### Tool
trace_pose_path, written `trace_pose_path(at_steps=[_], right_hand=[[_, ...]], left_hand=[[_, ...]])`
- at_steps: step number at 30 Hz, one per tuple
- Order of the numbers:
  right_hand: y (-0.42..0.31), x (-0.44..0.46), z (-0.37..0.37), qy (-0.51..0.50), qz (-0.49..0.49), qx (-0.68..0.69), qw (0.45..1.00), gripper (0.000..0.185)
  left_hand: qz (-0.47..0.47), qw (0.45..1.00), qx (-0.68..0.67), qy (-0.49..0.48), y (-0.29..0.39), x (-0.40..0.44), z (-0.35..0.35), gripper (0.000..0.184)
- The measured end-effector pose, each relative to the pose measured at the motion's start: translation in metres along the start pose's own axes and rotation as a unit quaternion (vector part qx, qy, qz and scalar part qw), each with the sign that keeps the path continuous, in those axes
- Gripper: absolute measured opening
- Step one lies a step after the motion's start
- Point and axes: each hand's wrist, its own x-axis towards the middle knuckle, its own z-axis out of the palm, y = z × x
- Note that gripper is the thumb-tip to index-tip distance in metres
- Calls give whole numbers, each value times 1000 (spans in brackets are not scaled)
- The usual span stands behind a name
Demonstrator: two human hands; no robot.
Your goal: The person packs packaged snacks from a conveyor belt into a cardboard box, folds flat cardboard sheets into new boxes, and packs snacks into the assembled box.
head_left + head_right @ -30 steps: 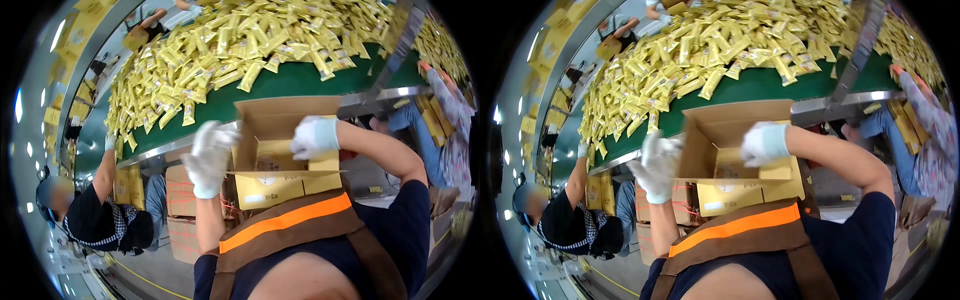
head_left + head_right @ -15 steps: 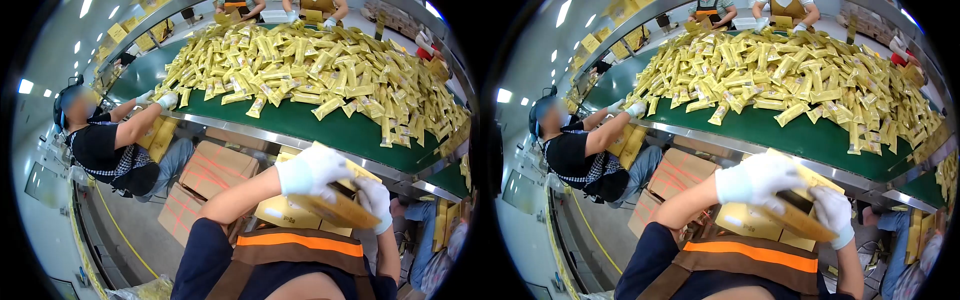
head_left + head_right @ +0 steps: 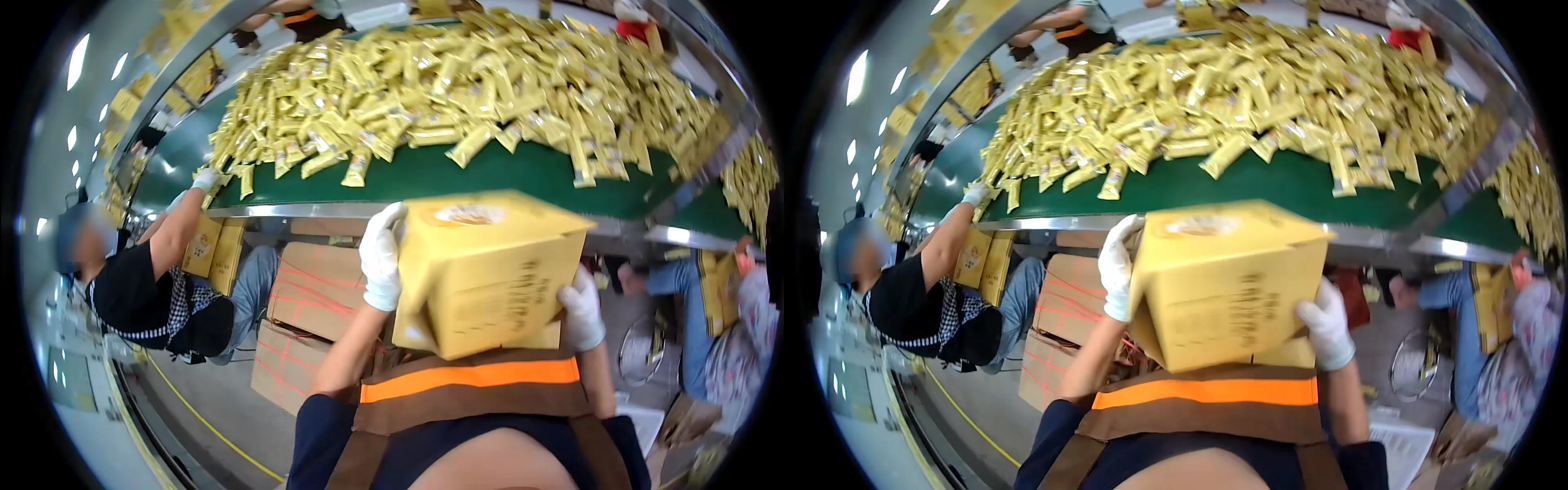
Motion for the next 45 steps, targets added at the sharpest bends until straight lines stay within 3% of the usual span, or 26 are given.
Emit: trace_pose_path(at_steps=[2, 5, 6, 7, 8, 11, 13, 14, 16, 17, 18, 19, 21, 22, 23, 25, 27, 28, 30, 32, 35, 37, 39, 42, 43, 45], right_hand=[[-57, 11, 19, -87, 9, -213, 973, 46], [-94, 35, 50, -314, -41, -663, 678, 28], [-87, 34, 61, -367, -17, -681, 634, 28], [-74, 33, 67, -419, 5, -695, 584, 28], [-49, 33, 66, -434, 12, -704, 562, 27], [-23, 41, 91, -447, -11, -703, 553, 28], [-22, 49, 110, -470, 7, -692, 547, 32], [-23, 53, 115, -479, 14, -690, 543, 34], [-33, 50, 97, -396, -9, -641, 657, 37], [-38, 48, 83, -349, -20, -613, 708, 39], [-25, 46, 64, -254, -122, -585, 761, 50], [-21, 39, 54, -181, -116, -719, 661, 59], [19, 24, 23, -77, -111, -753, 644, 64], [28, 23, 18, -70, -103, -707, 696, 67], [34, 23, 13, -60, -92, -658, 745, 69], [54, 17, 8, -44, -49, -512, 857, 74], [70, 14, 3, -41, 7, -318, 947, 79], [64, 13, 4, -41, 32, -300, 952, 80], [63, 9, -2, -65, 16, -372, 926, 79], [45, 23, -6, -80, 50, -485, 870, 76], [8, 113, -56, 107, -165, -558, 806, 57], [-39, 196, -86, 188, -235, -571, 764, 44], [-67, 289, -137, 188, -157, -515, 822, 54], [-67, 401, -153, 234, 25, -604, 761, 98], [-59, 421, -131, 211, 48, -585, 782, 102], [-32, 463, -114, 140, -19, -714, 685, 99]], left_hand=[[-82, 995, 42, -34, -50, -46, 25, 39], [-9, 953, 254, -162, -104, -111, 62, 55], [51, 945, 270, -175, -82, -114, 59, 69], [38, 919, 308, -243, -70, -103, 44, 64], [52, 932, 286, -218, -74, -86, 25, 60], [56, 980, 185, -53, -12, -11, 10, 46], [65, 987, 98, -108, 63, 34, 22, 41], [112, 958, 171, -203, 72, 36, 31, 45], [140, 867, 346, -330, 56, 18, 53, 61], [102, 776, 480, -397, 56, 18, 53, 68], [134, 808, 437, -371, 50, 16, 50, 70], [161, 836, 393, -347, 43, 12, 44, 71], [151, 841, 397, -336, 46, 12, 34, 72], [123, 822, 430, -353, 38, 11, 26, 73], [32, 824, 408, -392, 28, 5, 22, 75], [-11, 927, 127, -352, -37, -25, 21, 77], [-143, 926, -103, -333, -34, -38, 33, 78], [-170, 926, -149, -302, -30, -49, 40, 78], [-206, 928, -204, -233, -19, -59, 49, 76], [-147, 958, -28, -243, -26, -60, 42, 74], [94, 950, 244, -171, -52, 3, 30, 70], [153, 919, 335, -142, -92, 76, 14, 69], [100, 949, 278, -108, -118, 154, 13, 72], [24, 944, 276, -180, -185, 230, 32, 84], [14, 934, 308, -181, -185, 235, 45, 85], [-18, 907, 376, -189, -177, 227, 67, 86]])
